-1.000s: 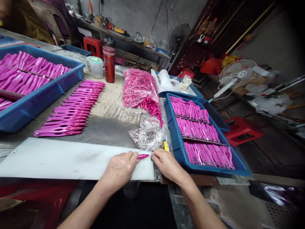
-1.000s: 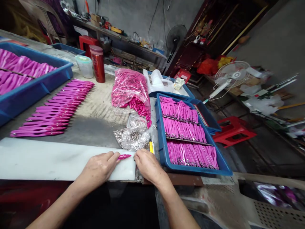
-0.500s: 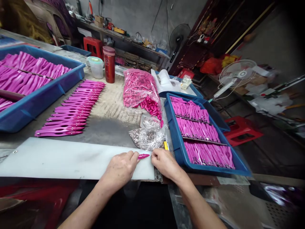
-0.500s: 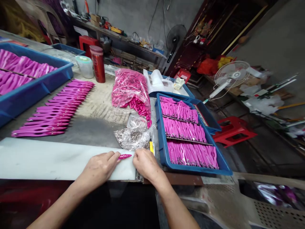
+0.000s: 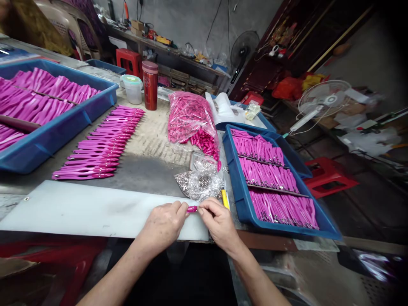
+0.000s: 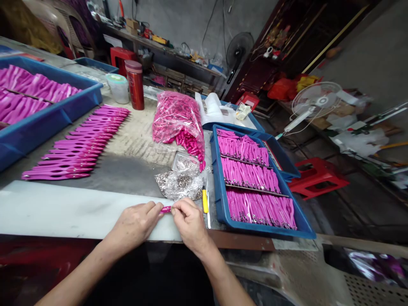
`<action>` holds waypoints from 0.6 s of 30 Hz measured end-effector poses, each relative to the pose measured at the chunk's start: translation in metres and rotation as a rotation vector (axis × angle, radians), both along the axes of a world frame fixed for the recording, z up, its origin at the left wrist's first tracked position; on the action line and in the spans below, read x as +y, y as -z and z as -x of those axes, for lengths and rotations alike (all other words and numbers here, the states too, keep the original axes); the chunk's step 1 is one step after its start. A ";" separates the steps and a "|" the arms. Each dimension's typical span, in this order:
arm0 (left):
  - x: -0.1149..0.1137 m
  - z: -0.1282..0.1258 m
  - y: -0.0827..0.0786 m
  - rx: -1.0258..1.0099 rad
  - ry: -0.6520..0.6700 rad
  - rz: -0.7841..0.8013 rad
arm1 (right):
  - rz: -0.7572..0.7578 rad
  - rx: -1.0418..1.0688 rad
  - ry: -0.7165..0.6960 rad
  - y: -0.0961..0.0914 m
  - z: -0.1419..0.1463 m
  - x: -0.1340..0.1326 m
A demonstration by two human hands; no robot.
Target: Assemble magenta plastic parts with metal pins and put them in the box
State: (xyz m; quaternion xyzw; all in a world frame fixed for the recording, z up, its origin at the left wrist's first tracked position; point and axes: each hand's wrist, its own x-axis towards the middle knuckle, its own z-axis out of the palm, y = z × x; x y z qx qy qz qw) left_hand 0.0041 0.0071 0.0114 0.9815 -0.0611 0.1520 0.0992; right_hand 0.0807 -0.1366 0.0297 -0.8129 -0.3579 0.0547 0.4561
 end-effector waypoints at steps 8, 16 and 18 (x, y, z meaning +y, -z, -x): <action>0.000 -0.001 0.001 -0.006 -0.003 0.007 | 0.041 -0.211 -0.026 0.009 0.007 0.002; 0.000 0.000 -0.001 0.008 -0.006 0.029 | 0.041 -0.286 0.002 0.012 0.009 0.002; 0.000 0.000 -0.001 0.013 -0.008 0.024 | 0.017 -0.270 0.001 0.012 0.008 0.004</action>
